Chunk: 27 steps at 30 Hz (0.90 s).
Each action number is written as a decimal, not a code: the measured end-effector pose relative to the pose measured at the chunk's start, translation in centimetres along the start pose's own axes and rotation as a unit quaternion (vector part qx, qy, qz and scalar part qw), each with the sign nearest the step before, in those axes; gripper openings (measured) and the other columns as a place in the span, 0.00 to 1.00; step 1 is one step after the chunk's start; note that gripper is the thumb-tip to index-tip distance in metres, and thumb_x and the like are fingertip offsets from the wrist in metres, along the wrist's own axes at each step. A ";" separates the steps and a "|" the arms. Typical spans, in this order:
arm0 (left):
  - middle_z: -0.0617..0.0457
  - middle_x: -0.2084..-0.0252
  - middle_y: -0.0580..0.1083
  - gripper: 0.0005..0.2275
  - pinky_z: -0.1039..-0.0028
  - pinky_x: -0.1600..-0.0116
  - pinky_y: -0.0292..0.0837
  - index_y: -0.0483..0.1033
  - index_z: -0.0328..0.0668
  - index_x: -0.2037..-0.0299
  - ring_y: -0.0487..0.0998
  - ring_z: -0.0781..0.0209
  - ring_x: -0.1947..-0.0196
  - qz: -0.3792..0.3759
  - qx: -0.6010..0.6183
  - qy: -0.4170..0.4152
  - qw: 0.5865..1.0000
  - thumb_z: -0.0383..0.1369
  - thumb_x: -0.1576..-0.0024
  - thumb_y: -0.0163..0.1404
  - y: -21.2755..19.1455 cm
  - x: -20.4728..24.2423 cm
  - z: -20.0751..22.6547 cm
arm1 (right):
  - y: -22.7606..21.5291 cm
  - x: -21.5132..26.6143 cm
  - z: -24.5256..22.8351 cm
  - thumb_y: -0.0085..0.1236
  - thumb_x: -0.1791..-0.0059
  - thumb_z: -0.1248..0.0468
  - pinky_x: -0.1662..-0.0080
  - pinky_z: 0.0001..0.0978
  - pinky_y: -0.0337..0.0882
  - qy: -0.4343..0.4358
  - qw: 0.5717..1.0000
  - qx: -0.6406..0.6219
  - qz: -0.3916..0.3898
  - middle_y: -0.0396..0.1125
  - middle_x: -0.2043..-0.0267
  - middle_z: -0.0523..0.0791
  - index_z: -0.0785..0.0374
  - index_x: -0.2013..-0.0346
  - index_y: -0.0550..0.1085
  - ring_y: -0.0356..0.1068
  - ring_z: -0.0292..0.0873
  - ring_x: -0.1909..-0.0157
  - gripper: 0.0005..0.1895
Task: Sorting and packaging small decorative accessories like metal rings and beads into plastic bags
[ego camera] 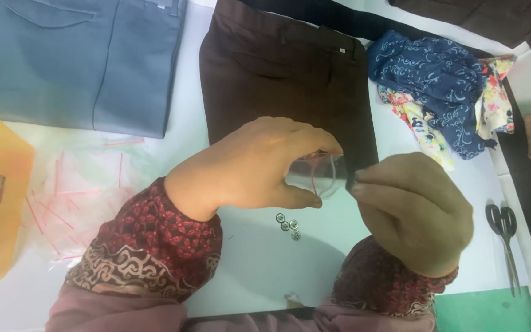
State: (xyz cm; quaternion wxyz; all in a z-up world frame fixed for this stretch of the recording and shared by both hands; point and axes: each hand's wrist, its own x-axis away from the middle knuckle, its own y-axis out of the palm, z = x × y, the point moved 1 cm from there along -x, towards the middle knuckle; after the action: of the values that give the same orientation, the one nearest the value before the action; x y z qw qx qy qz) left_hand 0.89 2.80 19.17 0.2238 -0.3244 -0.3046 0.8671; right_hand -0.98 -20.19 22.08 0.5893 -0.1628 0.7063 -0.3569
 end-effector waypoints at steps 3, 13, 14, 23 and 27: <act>0.60 0.61 0.77 0.21 0.65 0.61 0.67 0.73 0.51 0.50 0.76 0.57 0.62 -0.033 0.037 -0.001 0.999 0.41 0.52 0.65 0.3 -0.6 0.4 | 0.3 -0.9 -0.4 0.53 0.47 0.76 0.60 0.45 0.70 0.006 0.998 0.033 -0.051 0.71 0.61 0.55 0.69 0.67 0.76 0.71 0.55 0.63 0.06; 0.53 0.48 0.75 0.29 0.68 0.36 0.69 0.69 0.38 0.34 0.78 0.58 0.47 0.191 -0.004 0.031 0.981 0.34 0.39 0.73 -4.2 4.7 0.4 | 3.1 0.6 0.0 0.59 0.47 0.73 0.57 0.44 0.71 0.033 0.978 -0.017 -0.206 0.69 0.59 0.54 0.71 0.60 0.76 0.69 0.56 0.58 0.03; 0.53 0.48 0.75 0.28 0.68 0.37 0.69 0.69 0.38 0.35 0.78 0.57 0.47 0.188 0.003 0.029 0.982 0.34 0.39 0.73 -4.0 5.1 0.4 | 4.5 0.6 0.0 0.57 0.48 0.73 0.60 0.44 0.68 0.017 0.967 -0.032 -0.253 0.66 0.62 0.51 0.69 0.64 0.72 0.66 0.54 0.61 0.02; 0.52 0.53 0.73 0.25 0.67 0.42 0.67 0.70 0.37 0.39 0.76 0.56 0.52 0.179 -0.005 0.066 0.982 0.31 0.41 0.71 -5.4 5.7 0.8 | 12.4 6.2 1.7 0.57 0.55 0.63 0.67 0.45 0.61 0.074 0.840 -0.017 -0.537 0.64 0.74 0.43 0.57 0.79 0.67 0.65 0.48 0.71 0.10; 0.51 0.56 0.72 0.23 0.67 0.45 0.66 0.70 0.37 0.42 0.75 0.55 0.54 0.171 -0.019 0.097 0.980 0.30 0.42 0.69 -6.6 4.9 1.3 | 13.1 5.9 1.8 0.50 0.56 0.64 0.72 0.43 0.52 0.149 0.793 -0.016 -0.590 0.56 0.81 0.41 0.57 0.83 0.58 0.56 0.43 0.77 0.14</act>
State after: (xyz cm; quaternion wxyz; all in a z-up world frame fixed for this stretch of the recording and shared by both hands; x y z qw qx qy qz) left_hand -2.15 9.84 22.34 0.0950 -0.4587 -0.2379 0.8509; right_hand 1.73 -15.53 8.70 0.1491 -0.5020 0.5576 -0.6441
